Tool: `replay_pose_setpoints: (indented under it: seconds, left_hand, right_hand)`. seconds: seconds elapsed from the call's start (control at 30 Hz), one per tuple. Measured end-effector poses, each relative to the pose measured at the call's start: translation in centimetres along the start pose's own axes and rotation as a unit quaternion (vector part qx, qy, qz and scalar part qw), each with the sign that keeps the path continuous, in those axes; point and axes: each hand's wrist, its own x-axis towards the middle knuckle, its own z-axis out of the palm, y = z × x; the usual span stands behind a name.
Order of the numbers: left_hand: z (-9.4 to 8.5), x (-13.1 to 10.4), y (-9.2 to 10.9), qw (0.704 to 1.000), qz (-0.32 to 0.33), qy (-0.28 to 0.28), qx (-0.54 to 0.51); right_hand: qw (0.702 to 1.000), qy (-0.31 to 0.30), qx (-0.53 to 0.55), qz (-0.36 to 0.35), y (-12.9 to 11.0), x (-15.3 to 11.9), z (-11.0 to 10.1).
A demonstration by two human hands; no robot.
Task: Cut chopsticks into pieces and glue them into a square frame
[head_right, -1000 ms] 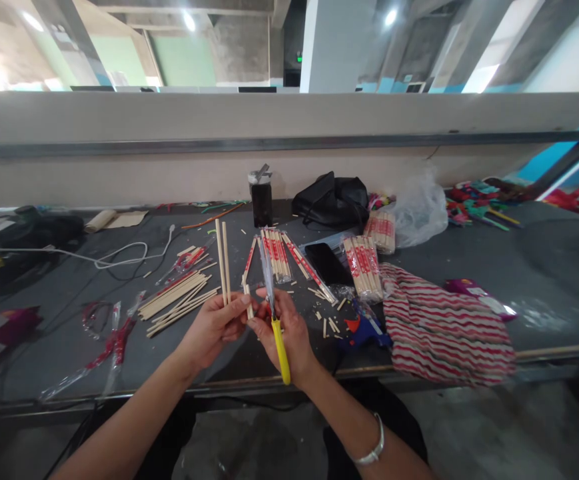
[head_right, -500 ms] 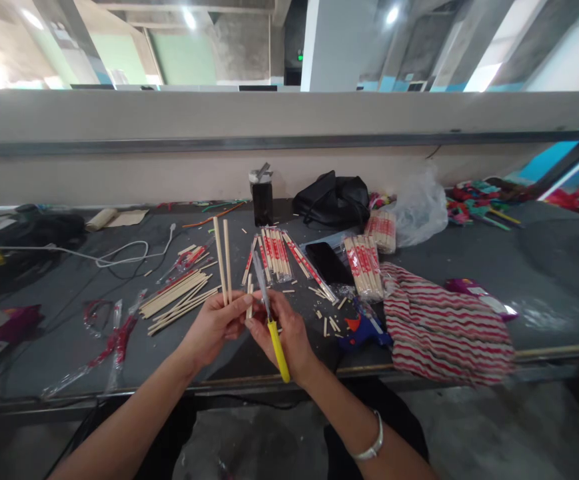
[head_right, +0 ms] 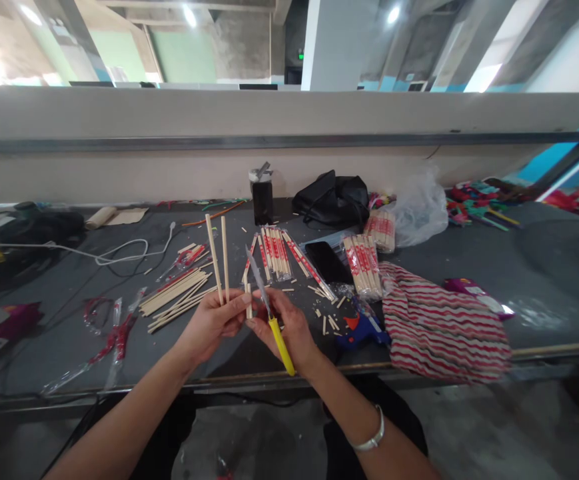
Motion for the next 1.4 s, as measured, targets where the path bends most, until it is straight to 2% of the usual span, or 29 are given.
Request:
replay_pose_setpoints:
  seconds: [0.27,0.43,0.6,0.8,0.97,1.2,1.4]
  left_hand:
    - [0.1,0.3,-0.6,1.0,-0.01,-0.024,0.006]
    - [0.0,-0.1,0.1,0.999,0.015,-0.022,0.039]
    - [-1.8,-0.3,1.7,0.995,0.027,-0.034,0.091]
    - [-3.5,-0.6,2.9,0.973,0.008,-0.099,0.21]
    - [-2.9,-0.9,3.4,0.938,-0.015,-0.167,0.303]
    - [-2.8,-0.9,3.3,0.937,0.004,-0.136,0.321]
    - [-2.4,-0.9,3.2,0.935,-0.003,-0.169,0.31]
  right_hand:
    - [1.0,-0.003,-0.023,0.012,0.1,-0.1,0.0]
    - [0.999,-0.02,0.002,0.041,-0.2,0.0,-0.2]
    - [0.995,-0.083,-0.006,0.05,-0.4,0.3,-2.4]
    - [0.972,-0.209,-0.058,0.087,-1.3,0.4,-5.4]
    - [0.964,-0.259,-0.015,0.065,-2.0,0.3,-5.8]
    - [0.958,-0.272,-0.014,0.091,-2.5,0.0,-6.1]
    - [0.957,-0.274,-0.017,0.089,-2.7,-0.3,-5.7]
